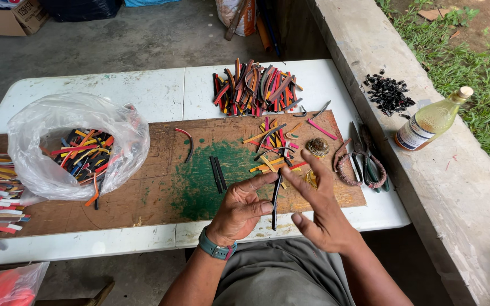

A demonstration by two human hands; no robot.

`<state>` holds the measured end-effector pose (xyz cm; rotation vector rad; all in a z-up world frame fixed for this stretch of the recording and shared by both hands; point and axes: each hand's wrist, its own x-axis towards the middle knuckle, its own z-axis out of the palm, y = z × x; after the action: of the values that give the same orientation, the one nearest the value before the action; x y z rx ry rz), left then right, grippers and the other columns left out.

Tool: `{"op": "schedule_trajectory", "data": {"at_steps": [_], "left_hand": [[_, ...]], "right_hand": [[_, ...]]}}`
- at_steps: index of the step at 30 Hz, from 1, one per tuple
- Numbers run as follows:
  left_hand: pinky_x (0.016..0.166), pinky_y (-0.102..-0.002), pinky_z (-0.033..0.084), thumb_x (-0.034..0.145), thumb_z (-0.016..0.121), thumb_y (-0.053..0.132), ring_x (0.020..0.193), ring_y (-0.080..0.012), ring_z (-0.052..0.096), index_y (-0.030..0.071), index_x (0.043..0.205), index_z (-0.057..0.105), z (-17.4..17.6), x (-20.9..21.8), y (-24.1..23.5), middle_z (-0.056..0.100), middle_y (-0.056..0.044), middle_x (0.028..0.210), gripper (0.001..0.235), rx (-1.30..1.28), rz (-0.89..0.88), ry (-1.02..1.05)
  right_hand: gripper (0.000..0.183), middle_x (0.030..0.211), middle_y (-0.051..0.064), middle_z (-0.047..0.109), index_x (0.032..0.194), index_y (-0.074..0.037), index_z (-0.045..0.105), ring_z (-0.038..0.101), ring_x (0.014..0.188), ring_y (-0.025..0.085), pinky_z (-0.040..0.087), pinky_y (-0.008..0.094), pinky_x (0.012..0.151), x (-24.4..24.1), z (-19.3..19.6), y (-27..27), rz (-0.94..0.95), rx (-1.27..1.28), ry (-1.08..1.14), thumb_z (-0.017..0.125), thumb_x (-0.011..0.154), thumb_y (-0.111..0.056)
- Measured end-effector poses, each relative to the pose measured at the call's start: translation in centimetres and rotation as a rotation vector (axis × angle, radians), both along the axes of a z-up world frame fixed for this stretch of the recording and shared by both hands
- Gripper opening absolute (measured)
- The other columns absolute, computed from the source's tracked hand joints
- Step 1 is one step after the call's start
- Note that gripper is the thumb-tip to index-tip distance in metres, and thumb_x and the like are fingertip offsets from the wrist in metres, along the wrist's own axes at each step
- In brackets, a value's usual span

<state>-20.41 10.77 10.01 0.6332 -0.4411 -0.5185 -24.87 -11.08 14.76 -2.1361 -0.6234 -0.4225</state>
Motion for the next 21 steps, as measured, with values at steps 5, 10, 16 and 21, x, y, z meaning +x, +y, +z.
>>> {"op": "schedule_trajectory", "data": {"at_steps": [5, 10, 16, 21], "left_hand": [[0.106, -0.039, 0.058, 0.091, 0.071, -0.009, 0.120, -0.0219, 0.068, 0.002, 0.143, 0.060, -0.4, 0.1, -0.2, 0.066, -0.012, 0.139, 0.054, 0.004, 0.002, 0.021], [0.097, -0.037, 0.058, 0.094, 0.071, -0.013, 0.109, -0.0206, 0.068, 0.000, 0.147, 0.060, -0.9, 0.6, -0.3, 0.065, -0.013, 0.142, 0.056, -0.018, -0.005, 0.034], [0.104, -0.035, 0.058, 0.090, 0.071, -0.012, 0.122, -0.0195, 0.066, 0.001, 0.141, 0.060, -0.8, 0.5, -0.5, 0.064, -0.010, 0.142, 0.054, 0.034, 0.015, 0.006], [0.103, -0.037, 0.057, 0.090, 0.073, -0.011, 0.123, -0.0201, 0.065, 0.001, 0.143, 0.060, -0.5, 0.5, -0.4, 0.064, -0.010, 0.142, 0.055, 0.038, 0.013, 0.006]], "right_hand": [[0.071, 0.168, 0.028, 0.021, 0.155, -0.017, 0.049, 0.022, 0.158, 0.046, 0.019, 0.058, 0.127, 0.5, -0.1, -0.5, -0.020, 0.014, -0.037, 0.051, 0.097, -0.057], [0.058, 0.164, 0.022, 0.033, 0.144, -0.024, 0.062, 0.028, 0.155, 0.043, 0.018, 0.059, 0.129, -0.3, -0.1, -0.8, -0.010, -0.112, -0.189, 0.055, 0.092, -0.050], [0.061, 0.161, 0.022, 0.033, 0.144, -0.025, 0.061, 0.029, 0.149, 0.045, 0.022, 0.059, 0.123, 0.4, 0.4, -1.4, -0.262, -0.279, -0.262, 0.060, 0.088, -0.046], [0.064, 0.161, 0.023, 0.033, 0.145, -0.024, 0.060, 0.028, 0.148, 0.046, 0.020, 0.060, 0.122, 0.3, 0.6, -1.2, -0.119, -0.224, -0.243, 0.061, 0.085, -0.046]]}}
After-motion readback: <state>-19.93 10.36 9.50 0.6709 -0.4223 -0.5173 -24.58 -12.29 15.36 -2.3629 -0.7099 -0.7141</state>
